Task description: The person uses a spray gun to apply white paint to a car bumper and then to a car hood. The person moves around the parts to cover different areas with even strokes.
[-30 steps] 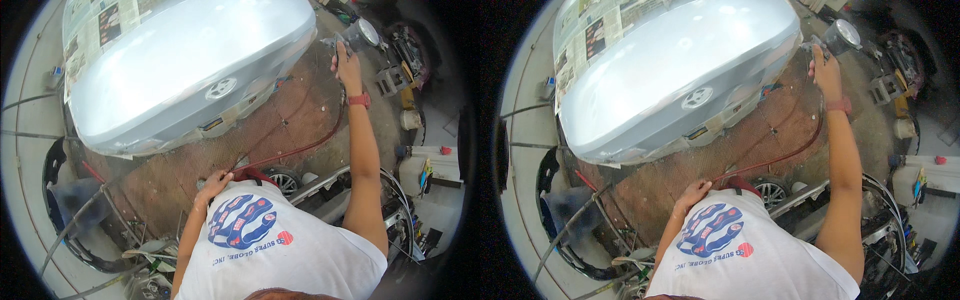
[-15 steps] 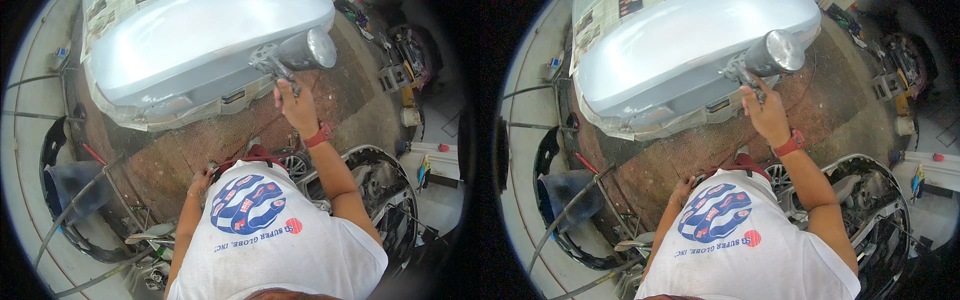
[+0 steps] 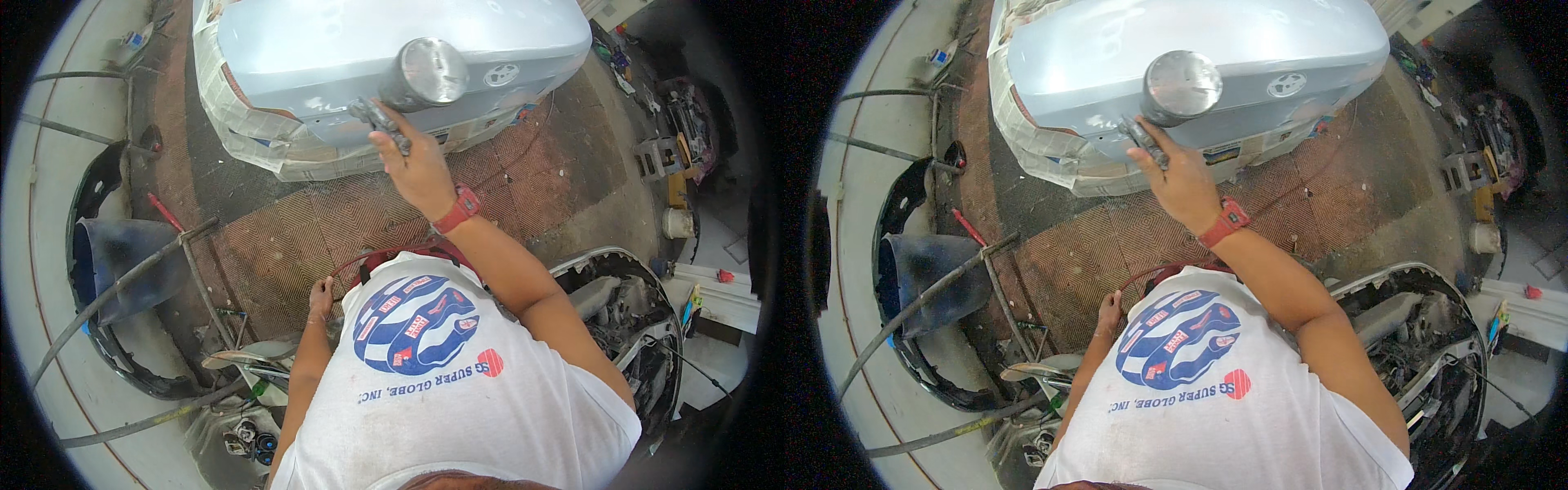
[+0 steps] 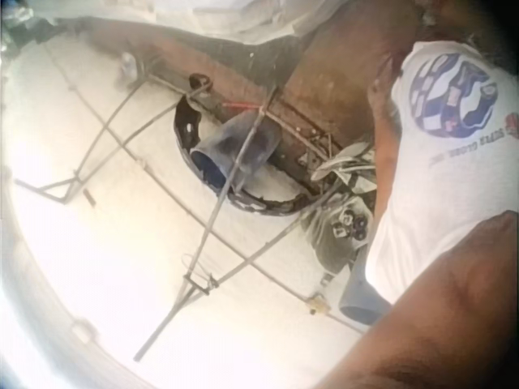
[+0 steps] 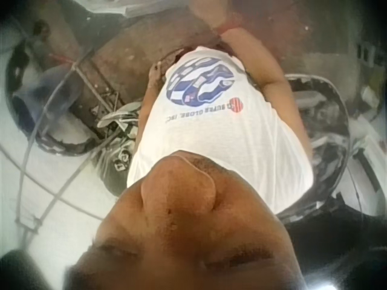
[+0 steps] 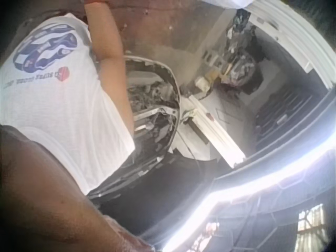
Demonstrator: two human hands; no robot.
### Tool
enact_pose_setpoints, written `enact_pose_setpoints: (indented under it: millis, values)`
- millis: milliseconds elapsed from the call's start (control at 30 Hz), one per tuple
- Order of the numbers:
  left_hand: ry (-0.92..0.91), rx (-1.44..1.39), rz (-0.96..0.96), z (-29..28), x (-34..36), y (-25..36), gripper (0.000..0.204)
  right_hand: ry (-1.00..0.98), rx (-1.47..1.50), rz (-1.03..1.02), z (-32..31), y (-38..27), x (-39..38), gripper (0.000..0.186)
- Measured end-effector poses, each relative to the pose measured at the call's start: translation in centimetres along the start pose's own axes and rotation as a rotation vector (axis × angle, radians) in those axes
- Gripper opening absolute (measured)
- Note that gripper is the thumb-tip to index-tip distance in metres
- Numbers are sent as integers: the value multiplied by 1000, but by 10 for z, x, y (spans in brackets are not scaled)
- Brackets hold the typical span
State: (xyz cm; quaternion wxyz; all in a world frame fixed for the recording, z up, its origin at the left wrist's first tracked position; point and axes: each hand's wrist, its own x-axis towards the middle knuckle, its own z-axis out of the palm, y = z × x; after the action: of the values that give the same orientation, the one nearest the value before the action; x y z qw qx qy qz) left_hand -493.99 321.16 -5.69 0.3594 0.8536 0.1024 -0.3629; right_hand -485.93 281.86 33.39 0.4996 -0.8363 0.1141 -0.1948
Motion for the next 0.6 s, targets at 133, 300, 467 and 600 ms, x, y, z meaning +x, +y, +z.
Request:
enact_pose_setpoints:
  millis: [133, 300, 467, 600]
  values:
    - [-24, 56, -51, -25, -22, 34, 60, -64, 11, -8, 25, 8, 0, 63]
    - [-33, 90, -43, -17, -16, 35, 64, -131, 39, 91, 12, 26, -3, 65]
    - [-73, 183, 53, 20, 3, 46, 70, 16, -48, 113, -58, 75, -29, 64]
    - [-153, 301, 110, 45, -6, 118, 73, 162, -3, 150, -127, 111, -51, 61]
